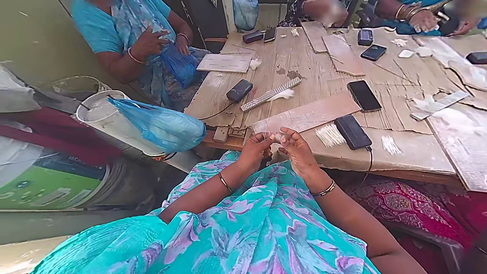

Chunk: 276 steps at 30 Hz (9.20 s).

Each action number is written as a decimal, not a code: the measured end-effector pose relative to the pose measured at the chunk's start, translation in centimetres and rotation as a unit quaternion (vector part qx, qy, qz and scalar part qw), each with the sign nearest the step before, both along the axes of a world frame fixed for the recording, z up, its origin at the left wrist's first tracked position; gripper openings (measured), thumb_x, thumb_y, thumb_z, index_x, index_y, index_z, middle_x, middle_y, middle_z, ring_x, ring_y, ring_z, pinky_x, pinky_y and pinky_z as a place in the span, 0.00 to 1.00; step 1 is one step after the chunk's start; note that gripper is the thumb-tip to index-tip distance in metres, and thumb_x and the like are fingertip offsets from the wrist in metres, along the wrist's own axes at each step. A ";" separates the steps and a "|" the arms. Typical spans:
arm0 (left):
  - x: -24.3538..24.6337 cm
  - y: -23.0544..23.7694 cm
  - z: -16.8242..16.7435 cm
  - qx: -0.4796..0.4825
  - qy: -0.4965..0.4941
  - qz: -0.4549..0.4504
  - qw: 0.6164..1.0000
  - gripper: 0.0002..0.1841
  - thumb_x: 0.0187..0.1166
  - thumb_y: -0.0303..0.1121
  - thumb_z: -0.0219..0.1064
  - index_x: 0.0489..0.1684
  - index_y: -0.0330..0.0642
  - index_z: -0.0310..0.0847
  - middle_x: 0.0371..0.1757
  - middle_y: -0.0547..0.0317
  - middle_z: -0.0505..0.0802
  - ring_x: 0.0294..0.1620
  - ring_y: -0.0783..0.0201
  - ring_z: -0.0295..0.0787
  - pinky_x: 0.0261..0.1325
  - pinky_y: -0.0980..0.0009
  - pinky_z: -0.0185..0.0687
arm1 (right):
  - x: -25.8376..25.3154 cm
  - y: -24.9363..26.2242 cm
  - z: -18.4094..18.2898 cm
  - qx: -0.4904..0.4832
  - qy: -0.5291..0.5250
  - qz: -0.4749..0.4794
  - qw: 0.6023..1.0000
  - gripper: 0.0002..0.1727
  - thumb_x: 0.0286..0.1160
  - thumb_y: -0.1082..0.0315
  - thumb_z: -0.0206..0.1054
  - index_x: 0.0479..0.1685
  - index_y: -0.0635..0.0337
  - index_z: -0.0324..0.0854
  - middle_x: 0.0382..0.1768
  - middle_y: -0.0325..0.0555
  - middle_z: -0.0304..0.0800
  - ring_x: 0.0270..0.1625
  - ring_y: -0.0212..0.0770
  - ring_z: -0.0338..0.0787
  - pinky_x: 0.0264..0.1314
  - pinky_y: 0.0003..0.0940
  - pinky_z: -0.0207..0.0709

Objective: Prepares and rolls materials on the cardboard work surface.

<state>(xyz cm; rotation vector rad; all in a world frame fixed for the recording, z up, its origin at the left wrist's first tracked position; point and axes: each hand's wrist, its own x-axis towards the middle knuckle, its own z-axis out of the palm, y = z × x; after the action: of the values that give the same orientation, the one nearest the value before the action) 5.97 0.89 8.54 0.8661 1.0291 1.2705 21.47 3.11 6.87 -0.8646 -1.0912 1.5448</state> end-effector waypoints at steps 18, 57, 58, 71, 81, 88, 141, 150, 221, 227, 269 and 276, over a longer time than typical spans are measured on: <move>-0.7 1.0 -1.8 -0.011 0.056 -0.055 0.997 0.04 0.86 0.31 0.66 0.45 0.42 0.86 0.33 0.64 0.89 0.18 0.79 0.71 0.20 0.85 0.63 | 0.5 0.7 -1.4 0.099 -0.095 -0.027 0.990 0.26 0.74 0.80 0.68 0.73 0.57 0.74 0.40 0.37 0.89 0.37 0.27 0.86 0.46 0.23 0.82; -7.9 9.0 -4.7 -0.033 0.450 -0.107 0.886 0.20 0.96 0.32 0.48 0.75 0.31 0.77 0.70 0.31 0.81 0.75 0.38 0.77 0.79 0.45 0.70 | -4.1 9.1 -3.4 0.116 -0.502 -0.034 0.856 0.27 0.80 0.74 0.68 0.79 0.56 0.71 0.42 0.51 0.91 0.32 0.42 0.88 0.37 0.41 0.82; -8.0 9.0 -4.5 -0.033 0.461 -0.110 0.880 0.20 0.95 0.31 0.49 0.75 0.34 0.79 0.69 0.32 0.82 0.73 0.40 0.78 0.78 0.47 0.71 | -4.2 9.4 -3.6 0.128 -0.525 -0.040 0.840 0.27 0.81 0.73 0.68 0.80 0.56 0.71 0.41 0.52 0.91 0.34 0.46 0.89 0.40 0.47 0.83; -7.3 8.9 -3.8 -0.022 0.564 -0.204 0.800 0.22 0.96 0.41 0.47 0.67 0.30 0.77 0.67 0.33 0.81 0.69 0.39 0.82 0.72 0.45 0.79 | -3.4 10.2 -5.0 0.171 -0.604 -0.065 0.776 0.30 0.80 0.64 0.70 0.81 0.56 0.72 0.54 0.57 0.88 0.59 0.62 0.84 0.62 0.65 0.71; -8.3 7.9 -3.0 0.053 0.543 -0.149 0.825 0.12 0.87 0.23 0.59 0.59 0.31 0.86 0.60 0.36 0.88 0.66 0.41 0.86 0.73 0.46 0.78 | -3.2 10.3 -5.3 0.194 -0.596 -0.070 0.776 0.29 0.79 0.65 0.71 0.79 0.58 0.73 0.53 0.58 0.88 0.58 0.63 0.85 0.62 0.66 0.71; -7.0 8.0 -4.4 0.024 0.556 -0.135 0.820 0.12 0.88 0.25 0.58 0.60 0.27 0.82 0.63 0.34 0.87 0.70 0.40 0.84 0.75 0.46 0.77 | -2.5 10.3 -5.2 0.187 -0.565 -0.063 0.801 0.30 0.77 0.67 0.73 0.79 0.59 0.73 0.55 0.61 0.87 0.58 0.63 0.85 0.60 0.61 0.76; -7.2 8.7 -3.8 0.020 0.529 -0.175 0.830 0.14 0.91 0.34 0.58 0.52 0.32 0.86 0.55 0.42 0.91 0.61 0.46 0.89 0.68 0.47 0.81 | -2.9 10.6 -5.2 0.365 -0.564 -0.060 0.738 0.07 0.76 0.67 0.72 0.46 0.55 0.95 0.46 0.53 0.92 0.55 0.57 0.87 0.64 0.62 0.70; -6.9 8.2 -3.3 0.024 0.551 -0.167 0.817 0.13 0.90 0.32 0.59 0.54 0.32 0.86 0.57 0.40 0.90 0.63 0.44 0.88 0.69 0.47 0.82 | -1.9 11.4 -4.0 0.350 -0.582 -0.016 0.734 0.19 0.74 0.83 0.61 0.53 0.54 0.94 0.60 0.55 0.90 0.65 0.63 0.84 0.68 0.67 0.67; -8.3 8.8 -5.2 0.015 0.615 -0.200 0.762 0.16 0.89 0.35 0.61 0.60 0.32 0.87 0.61 0.36 0.91 0.67 0.39 0.87 0.74 0.41 0.77 | -1.6 8.5 -5.2 0.291 -0.685 0.203 0.637 0.45 0.88 0.40 0.53 0.96 0.58 0.47 0.96 0.51 0.45 0.98 0.49 0.42 0.92 0.72 0.21; -7.4 8.2 -4.1 -0.014 0.608 -0.245 0.755 0.18 0.91 0.38 0.56 0.63 0.34 0.85 0.65 0.38 0.89 0.70 0.42 0.86 0.75 0.43 0.77 | 1.3 5.7 -4.0 0.287 -0.678 0.219 0.640 0.41 0.89 0.41 0.51 0.95 0.58 0.52 0.95 0.49 0.50 0.97 0.49 0.47 0.90 0.75 0.22; -7.5 5.8 -3.0 0.066 0.566 -0.202 0.797 0.13 0.90 0.31 0.59 0.56 0.33 0.87 0.57 0.38 0.92 0.64 0.42 0.89 0.70 0.41 0.80 | 2.8 5.0 -4.1 0.417 -0.608 -0.064 0.672 0.15 0.82 0.66 0.63 0.57 0.58 0.91 0.58 0.49 0.95 0.71 0.59 0.86 0.76 0.70 0.63; -7.0 3.9 -1.9 0.115 0.552 -0.195 0.802 0.12 0.89 0.30 0.60 0.52 0.34 0.89 0.54 0.41 0.93 0.61 0.44 0.90 0.68 0.44 0.81 | 1.5 4.5 -2.9 0.449 -0.606 -0.073 0.653 0.10 0.80 0.64 0.68 0.50 0.53 0.94 0.52 0.45 0.96 0.70 0.57 0.86 0.74 0.70 0.62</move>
<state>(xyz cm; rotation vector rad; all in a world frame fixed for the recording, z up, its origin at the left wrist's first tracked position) -0.99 4.84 6.61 2.0119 1.4663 0.4434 23.01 7.61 3.95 -1.1573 -2.3340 -0.1064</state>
